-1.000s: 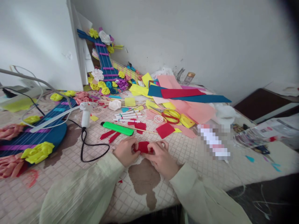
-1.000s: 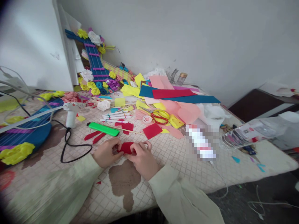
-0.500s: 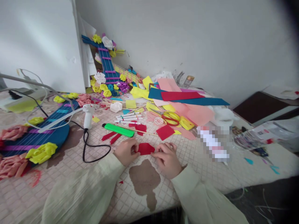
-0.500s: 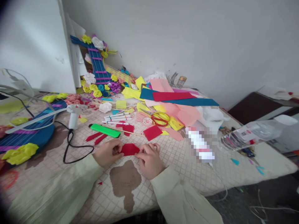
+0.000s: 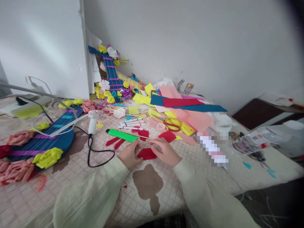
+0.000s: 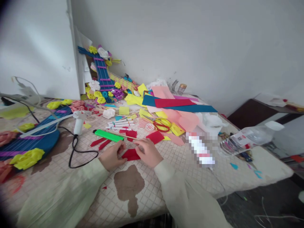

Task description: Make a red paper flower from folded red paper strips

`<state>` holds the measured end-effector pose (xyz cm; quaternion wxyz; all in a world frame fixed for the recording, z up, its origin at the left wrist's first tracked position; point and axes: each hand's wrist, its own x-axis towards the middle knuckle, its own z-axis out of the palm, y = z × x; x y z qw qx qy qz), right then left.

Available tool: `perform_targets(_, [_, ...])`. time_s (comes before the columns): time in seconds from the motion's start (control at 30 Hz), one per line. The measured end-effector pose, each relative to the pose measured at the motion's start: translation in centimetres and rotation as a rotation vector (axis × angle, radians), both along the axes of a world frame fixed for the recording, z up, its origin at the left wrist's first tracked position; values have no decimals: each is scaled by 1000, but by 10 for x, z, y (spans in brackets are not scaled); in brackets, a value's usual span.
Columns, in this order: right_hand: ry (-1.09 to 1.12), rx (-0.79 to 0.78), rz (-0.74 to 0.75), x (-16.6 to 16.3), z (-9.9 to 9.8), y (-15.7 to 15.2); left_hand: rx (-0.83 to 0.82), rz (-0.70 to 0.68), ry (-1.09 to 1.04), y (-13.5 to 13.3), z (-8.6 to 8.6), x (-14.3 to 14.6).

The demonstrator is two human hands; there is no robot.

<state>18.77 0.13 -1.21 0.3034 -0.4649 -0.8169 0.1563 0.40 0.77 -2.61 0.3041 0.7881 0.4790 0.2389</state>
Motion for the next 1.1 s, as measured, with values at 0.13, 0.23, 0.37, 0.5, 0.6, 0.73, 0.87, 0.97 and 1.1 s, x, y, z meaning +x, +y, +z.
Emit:
perform_targets(0.13, [-272, -120, 149, -16, 6, 22, -2, -2, -27, 1, 1, -1])
perform_targets(0.23, [-332, -155, 160, -25, 9, 28, 17, -34, -42, 2, 2, -1])
perform_targets(0.37, [-267, -211, 121, -32, 10, 26, 27, -44, -50, 3, 2, -2])
perform_targets(0.5, [-99, -316, 98, -28, 12, 27, 3, -6, -109, 2, 1, -2])
perform_targets(0.6, [107, -411, 72, -21, 17, 29, -49, 53, -296, 4, 1, -1])
perform_targets(0.73, [419, -515, -20, -15, 21, 24, -273, -23, -598, 6, 2, 2])
perform_targets(0.87, [633, -590, -108, -18, 16, 9, -404, 4, -668, 6, 3, 5])
perform_targets(0.97, [782, -605, -157, -16, 10, 2, -452, 39, -664, 5, 3, 6])
perform_targets(1.1, [681, -347, -123, -3, 5, -1, -451, 70, -652, 6, 5, 5])
